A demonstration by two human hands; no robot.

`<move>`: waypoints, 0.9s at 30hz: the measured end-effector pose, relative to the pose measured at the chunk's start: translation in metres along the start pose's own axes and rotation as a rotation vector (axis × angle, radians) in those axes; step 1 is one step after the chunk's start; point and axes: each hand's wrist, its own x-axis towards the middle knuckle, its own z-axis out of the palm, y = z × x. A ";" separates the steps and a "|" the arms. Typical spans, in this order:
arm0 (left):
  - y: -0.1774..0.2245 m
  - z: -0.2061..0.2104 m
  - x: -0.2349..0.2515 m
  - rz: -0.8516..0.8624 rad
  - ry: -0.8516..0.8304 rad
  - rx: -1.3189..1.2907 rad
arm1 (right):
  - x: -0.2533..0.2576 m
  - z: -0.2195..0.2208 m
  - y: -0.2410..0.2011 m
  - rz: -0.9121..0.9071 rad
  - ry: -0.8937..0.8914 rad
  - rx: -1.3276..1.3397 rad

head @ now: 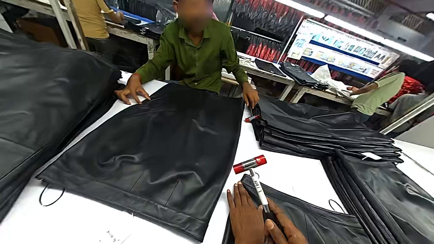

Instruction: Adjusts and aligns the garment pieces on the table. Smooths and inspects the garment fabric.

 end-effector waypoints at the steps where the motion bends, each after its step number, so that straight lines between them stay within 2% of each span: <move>1: -0.002 0.024 0.004 0.010 0.161 0.062 | 0.003 -0.008 0.010 0.063 0.021 -0.044; 4: -0.004 0.032 0.008 0.019 0.183 0.120 | 0.012 -0.025 0.031 0.108 0.110 -0.101; 8: -0.004 0.028 0.009 -0.001 0.127 0.160 | 0.026 -0.018 0.059 -0.056 0.218 -0.512; 10: -0.004 0.025 0.008 -0.006 0.072 0.163 | 0.036 -0.011 0.073 0.044 0.113 -0.655; 11: -0.004 0.024 0.007 -0.001 0.067 0.156 | 0.041 -0.014 0.076 0.116 0.032 -0.616; 12: -0.005 0.024 0.007 0.004 0.075 0.148 | 0.042 -0.018 0.075 0.117 0.040 -0.535; 16: -0.005 0.022 0.008 0.005 0.129 0.146 | 0.034 -0.009 0.066 -0.257 0.480 -0.415; 17: -0.005 0.023 0.008 0.001 0.116 0.151 | 0.033 -0.003 0.069 -0.273 0.511 -0.447; 18: -0.005 0.022 0.008 0.000 0.096 0.158 | 0.032 0.001 0.074 -0.211 0.452 -0.509; 20: -0.005 0.021 0.006 0.005 0.070 0.164 | 0.038 -0.005 0.073 0.079 0.103 -0.538; 21: -0.005 0.021 0.006 0.006 0.067 0.164 | 0.042 -0.011 0.070 0.114 0.050 -0.514; 22: -0.005 0.021 0.007 0.004 0.064 0.161 | 0.042 -0.013 0.067 0.039 0.126 -0.490; 24: -0.005 0.021 0.009 -0.003 0.084 0.158 | 0.037 -0.004 0.064 -0.186 0.401 -0.462; 25: -0.004 0.021 0.009 -0.007 0.086 0.156 | 0.035 0.001 0.065 -0.226 0.467 -0.481; 26: -0.003 0.020 0.008 -0.011 0.074 0.157 | 0.034 0.005 0.069 -0.184 0.446 -0.537; 27: -0.003 0.018 0.007 -0.013 0.047 0.159 | 0.034 0.006 0.073 -0.060 0.317 -0.588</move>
